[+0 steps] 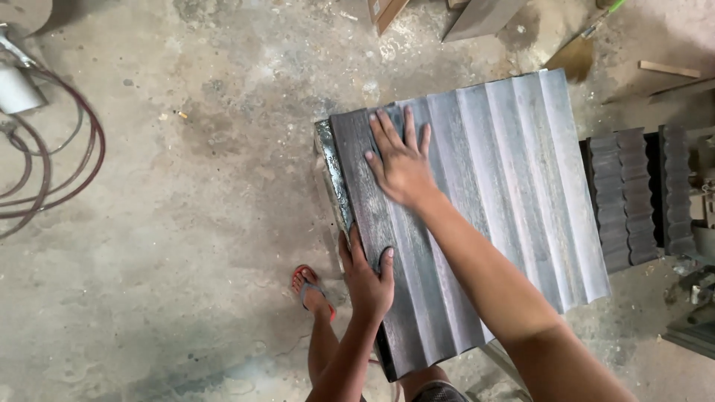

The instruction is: The person sands the surface of a corrugated roof tile using a sanding block. They work on the flat top surface and the edges, then flip the tile over to sand the underside and edges as well.

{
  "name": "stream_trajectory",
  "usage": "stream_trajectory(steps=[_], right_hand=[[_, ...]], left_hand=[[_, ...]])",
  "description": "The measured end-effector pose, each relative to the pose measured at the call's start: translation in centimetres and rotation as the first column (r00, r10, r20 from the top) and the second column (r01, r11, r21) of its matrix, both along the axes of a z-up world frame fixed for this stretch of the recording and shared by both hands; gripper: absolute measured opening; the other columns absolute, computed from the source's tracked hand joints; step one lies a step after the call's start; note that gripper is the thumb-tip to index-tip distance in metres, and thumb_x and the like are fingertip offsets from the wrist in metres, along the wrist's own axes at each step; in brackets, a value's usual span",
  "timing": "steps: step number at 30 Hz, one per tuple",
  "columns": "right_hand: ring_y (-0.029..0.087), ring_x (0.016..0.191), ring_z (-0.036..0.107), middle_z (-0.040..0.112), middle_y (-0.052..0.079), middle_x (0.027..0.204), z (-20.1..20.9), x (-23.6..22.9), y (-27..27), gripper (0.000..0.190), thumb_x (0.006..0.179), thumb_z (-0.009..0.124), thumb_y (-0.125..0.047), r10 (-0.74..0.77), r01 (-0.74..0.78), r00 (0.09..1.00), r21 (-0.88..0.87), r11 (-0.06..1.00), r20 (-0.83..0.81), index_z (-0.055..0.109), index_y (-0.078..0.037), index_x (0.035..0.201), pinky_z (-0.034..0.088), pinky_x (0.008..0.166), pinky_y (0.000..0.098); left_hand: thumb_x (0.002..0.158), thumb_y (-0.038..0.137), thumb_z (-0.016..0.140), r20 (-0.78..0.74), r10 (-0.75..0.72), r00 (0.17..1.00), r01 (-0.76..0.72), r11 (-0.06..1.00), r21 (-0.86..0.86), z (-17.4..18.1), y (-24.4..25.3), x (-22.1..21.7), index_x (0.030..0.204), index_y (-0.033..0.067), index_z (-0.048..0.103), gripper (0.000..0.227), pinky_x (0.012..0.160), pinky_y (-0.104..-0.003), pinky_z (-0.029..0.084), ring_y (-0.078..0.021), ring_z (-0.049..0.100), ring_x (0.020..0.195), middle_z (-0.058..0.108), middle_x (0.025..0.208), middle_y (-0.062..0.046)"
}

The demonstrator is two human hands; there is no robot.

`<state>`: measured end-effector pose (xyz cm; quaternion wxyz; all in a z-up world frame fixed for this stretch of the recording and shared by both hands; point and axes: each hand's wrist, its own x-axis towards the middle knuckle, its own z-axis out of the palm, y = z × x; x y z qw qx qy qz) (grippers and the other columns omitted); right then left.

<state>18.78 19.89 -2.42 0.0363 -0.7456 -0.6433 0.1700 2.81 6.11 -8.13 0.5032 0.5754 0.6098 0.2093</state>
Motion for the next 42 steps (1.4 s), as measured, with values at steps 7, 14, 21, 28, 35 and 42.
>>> stream_trajectory(steps=[7,14,21,28,35,42], right_hand=[[0.05,0.154,0.004,0.031,0.009,0.169,-1.2,-0.4,0.5,0.064,0.109,0.037,-0.039,0.018,-0.018,1.0,0.051,0.999,0.015,0.022,-0.016,0.166,0.003,0.116,0.0777],[0.048,0.156,0.005,0.028,0.008,0.17,-1.7,-0.4,0.1,0.065,0.108,0.037,-0.038,0.014,-0.014,1.0,0.036,0.999,-0.008,0.021,-0.013,0.166,0.001,0.116,0.0778],[0.047,0.156,0.007,0.03,0.01,0.169,-1.5,-0.7,-0.2,0.064,0.108,0.038,-0.036,0.023,-0.021,1.0,0.082,0.996,-0.019,0.023,-0.012,0.165,0.001,0.115,0.0777],[0.043,0.157,0.007,0.03,0.008,0.169,-2.1,-0.3,-0.9,0.063,0.109,0.036,-0.038,0.007,-0.005,0.999,0.056,0.998,-0.051,0.021,-0.015,0.166,-0.003,0.116,0.0764],[0.044,0.156,0.01,0.032,0.01,0.168,-1.9,-0.3,0.1,0.061,0.11,0.036,-0.037,0.017,-0.012,0.999,0.104,0.994,-0.05,0.023,-0.013,0.165,-0.003,0.116,0.0768],[0.035,0.156,0.024,0.034,0.012,0.167,-3.3,-0.1,0.9,0.06,0.11,0.038,-0.034,0.051,-0.044,0.998,0.163,0.986,-0.037,0.026,-0.01,0.165,-0.003,0.12,0.0699]], left_hand=[[0.096,0.044,0.061,0.023,0.012,1.0,-0.012,1.0,0.003,0.2,0.2,0.0,0.161,0.016,0.026,0.079,0.093,-0.071,0.046,-0.0546,0.042,0.136,0.023,0.159,-0.028],[0.096,0.043,0.062,0.054,0.01,0.998,-0.012,0.999,0.031,0.3,0.2,-0.1,0.16,0.0131,0.026,0.079,0.096,-0.071,0.045,-0.0572,0.038,0.137,0.021,0.158,-0.031],[0.097,0.042,0.06,0.101,0.008,0.995,-0.01,1.0,0.019,0.3,0.3,0.0,0.161,0.0119,0.023,0.079,0.101,-0.07,0.042,-0.0583,0.032,0.14,0.016,0.159,-0.032],[0.099,0.038,0.06,0.135,0.001,0.991,0.001,1.0,-0.019,1.2,0.5,-0.1,0.161,0.0112,0.019,0.079,0.102,-0.072,0.041,-0.0593,0.028,0.141,0.013,0.159,-0.033],[0.098,0.041,0.062,0.13,-0.001,0.991,-0.001,1.0,0.017,0.6,0.3,-0.1,0.16,0.008,0.021,0.082,0.104,-0.07,0.039,-0.059,0.028,0.142,0.015,0.158,-0.035],[0.098,0.039,0.061,0.13,0.008,0.991,-0.011,1.0,0.022,0.6,0.0,-0.1,0.16,0.0094,0.021,0.08,0.105,-0.069,0.039,-0.0575,0.027,0.143,0.013,0.159,-0.033]])
